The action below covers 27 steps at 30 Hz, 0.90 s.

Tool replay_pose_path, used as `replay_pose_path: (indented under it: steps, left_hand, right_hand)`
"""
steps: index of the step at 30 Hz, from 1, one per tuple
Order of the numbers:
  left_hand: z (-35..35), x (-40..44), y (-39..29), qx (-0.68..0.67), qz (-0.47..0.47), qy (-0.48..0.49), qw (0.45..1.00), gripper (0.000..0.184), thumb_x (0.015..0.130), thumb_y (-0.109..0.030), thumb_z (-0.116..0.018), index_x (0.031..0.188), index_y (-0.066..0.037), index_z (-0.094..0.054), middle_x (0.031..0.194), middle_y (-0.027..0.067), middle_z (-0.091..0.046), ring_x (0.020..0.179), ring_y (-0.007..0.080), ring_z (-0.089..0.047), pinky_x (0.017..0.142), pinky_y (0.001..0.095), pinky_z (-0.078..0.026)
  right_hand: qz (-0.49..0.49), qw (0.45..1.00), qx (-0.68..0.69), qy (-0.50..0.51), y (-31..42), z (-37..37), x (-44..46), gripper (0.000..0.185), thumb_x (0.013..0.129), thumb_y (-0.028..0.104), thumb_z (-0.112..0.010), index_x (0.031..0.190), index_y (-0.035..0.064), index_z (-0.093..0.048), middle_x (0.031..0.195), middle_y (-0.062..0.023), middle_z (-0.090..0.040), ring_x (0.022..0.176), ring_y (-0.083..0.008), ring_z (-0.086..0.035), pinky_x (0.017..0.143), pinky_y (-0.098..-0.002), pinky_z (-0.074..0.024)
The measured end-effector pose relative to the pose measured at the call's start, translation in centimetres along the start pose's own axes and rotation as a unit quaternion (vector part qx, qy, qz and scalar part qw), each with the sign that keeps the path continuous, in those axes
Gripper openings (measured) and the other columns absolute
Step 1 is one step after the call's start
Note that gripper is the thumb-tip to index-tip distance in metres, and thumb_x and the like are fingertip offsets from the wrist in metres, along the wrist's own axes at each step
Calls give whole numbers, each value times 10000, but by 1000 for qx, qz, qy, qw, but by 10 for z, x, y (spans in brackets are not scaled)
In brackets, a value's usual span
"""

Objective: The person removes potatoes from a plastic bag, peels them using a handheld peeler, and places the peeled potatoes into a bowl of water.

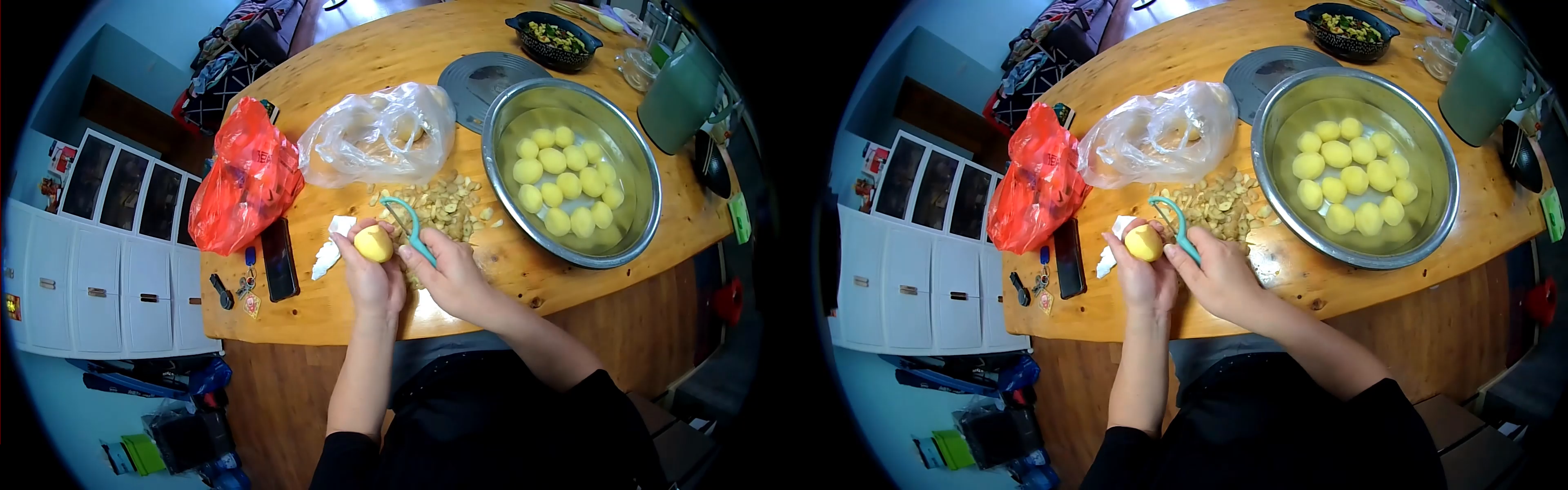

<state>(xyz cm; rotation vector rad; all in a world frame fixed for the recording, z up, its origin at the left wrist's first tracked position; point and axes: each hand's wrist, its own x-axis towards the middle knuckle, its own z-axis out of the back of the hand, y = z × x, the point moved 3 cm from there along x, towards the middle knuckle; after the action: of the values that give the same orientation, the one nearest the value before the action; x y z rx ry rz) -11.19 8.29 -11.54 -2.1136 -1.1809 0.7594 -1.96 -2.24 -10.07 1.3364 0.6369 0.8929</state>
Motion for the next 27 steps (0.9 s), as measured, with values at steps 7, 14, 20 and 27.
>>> replay_pose_path:
  steps: [7,14,20,27]
  left_hand:
    - [-28,-30,-9,-28,-3,28,999,386,1122,-355,-328,1209,-42,-536,1194,123,-589,1006,209,-614,896,351,-527]
    - [1,-19,-9,83,20,12,996,479,1127,-450,-342,1200,-16,-530,975,119,-654,785,169,-604,681,281,-500]
    - [5,-10,2,22,12,-33,999,452,1116,-473,-384,1200,-55,-535,1008,110,-634,809,179,-593,735,316,-527]
    - [-10,-19,2,120,-42,-51,991,404,1132,-439,-352,1138,-68,-510,929,64,-589,784,158,-572,733,307,-510]
  right_hand:
    - [24,992,126,5,-6,-11,9,294,930,251,-758,1071,13,-659,867,-152,-695,780,-272,-687,718,-378,-530]
    - [129,982,-132,-51,22,13,7,264,974,285,-678,1014,36,-601,817,-168,-687,767,-377,-694,629,-470,-522]
    - [170,948,-267,-16,16,0,-14,180,1023,245,-574,953,82,-544,699,-124,-673,578,-354,-662,507,-486,-502]
    - [188,945,-267,-22,19,-7,-16,178,1017,247,-579,955,83,-548,705,-118,-681,598,-334,-677,513,-468,-515]
